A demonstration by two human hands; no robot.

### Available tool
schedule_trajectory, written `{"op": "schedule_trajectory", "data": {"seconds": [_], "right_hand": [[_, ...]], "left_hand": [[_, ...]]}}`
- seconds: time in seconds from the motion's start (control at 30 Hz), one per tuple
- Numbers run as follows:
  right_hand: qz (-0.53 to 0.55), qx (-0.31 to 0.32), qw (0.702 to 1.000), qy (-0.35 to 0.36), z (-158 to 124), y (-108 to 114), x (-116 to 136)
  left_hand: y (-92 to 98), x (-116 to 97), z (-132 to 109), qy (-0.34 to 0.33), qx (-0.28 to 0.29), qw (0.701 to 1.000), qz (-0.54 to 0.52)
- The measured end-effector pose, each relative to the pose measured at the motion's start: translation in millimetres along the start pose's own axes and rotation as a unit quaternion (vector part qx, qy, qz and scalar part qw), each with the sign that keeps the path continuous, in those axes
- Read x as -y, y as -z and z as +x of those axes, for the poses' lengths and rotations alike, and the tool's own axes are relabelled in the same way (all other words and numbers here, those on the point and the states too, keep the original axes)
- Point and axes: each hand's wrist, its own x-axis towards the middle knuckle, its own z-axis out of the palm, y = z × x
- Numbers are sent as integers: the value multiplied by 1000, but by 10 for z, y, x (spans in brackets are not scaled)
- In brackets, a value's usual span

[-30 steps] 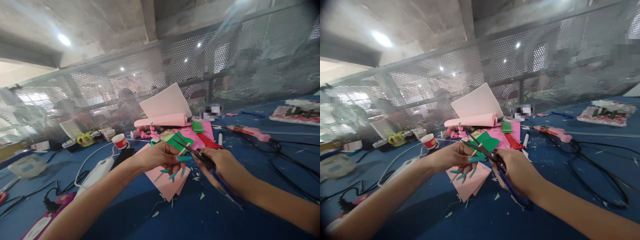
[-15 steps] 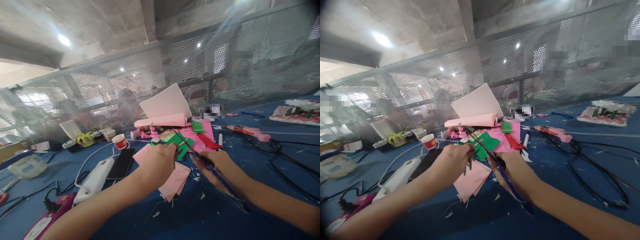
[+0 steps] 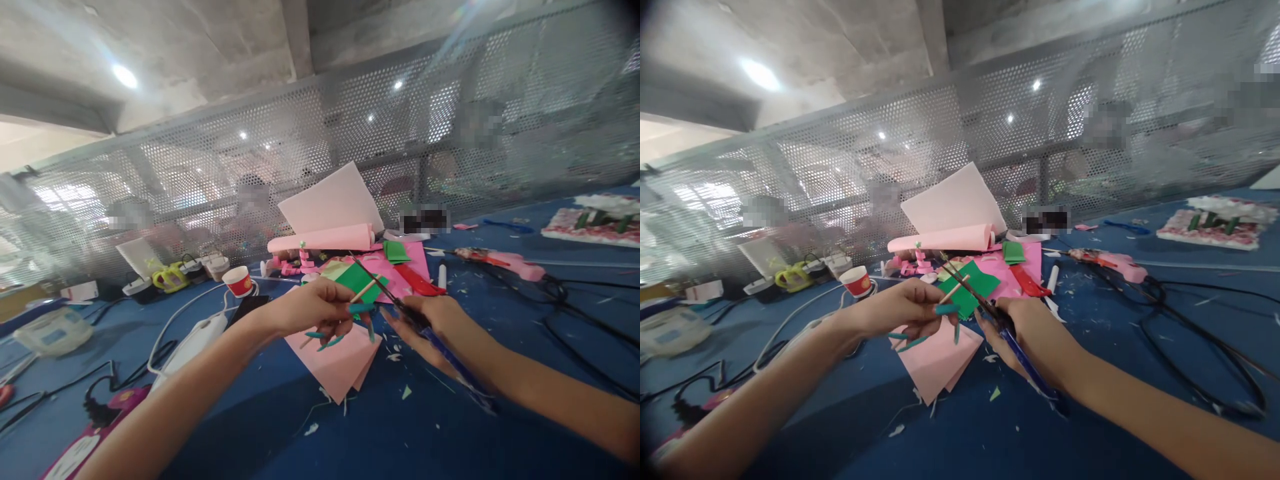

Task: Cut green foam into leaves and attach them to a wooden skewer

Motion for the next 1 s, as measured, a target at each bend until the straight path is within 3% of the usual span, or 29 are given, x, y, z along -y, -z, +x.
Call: {"op": "schedule_trajectory", "data": {"seconds": [0.13, 0.27, 0.5, 0.6, 0.73, 0.9, 1.0], "right_hand": [[-37, 39, 998, -19, -15, -26, -15], [-36, 14, 999, 16, -50, -89, -62], [6, -5, 999, 35, -71, -86, -7], [29, -6, 999, 36, -59, -103, -19], [16, 6, 999, 35, -49, -72, 5], [9, 28, 999, 16, -39, 0, 80], [19, 26, 999, 17, -41, -18, 56]], "left_hand": [[-76, -73, -56, 15, -42, 996, 75], [-128, -109, -96, 30, -14, 995, 97], [-161, -144, -150, 34, -37, 985, 164], [-159, -155, -127, 30, -14, 991, 132], [-119, -123, -63, 24, 57, 997, 37], [-14, -14, -14, 3, 135, 986, -97], [4, 22, 0, 8, 134, 984, -115]]}}
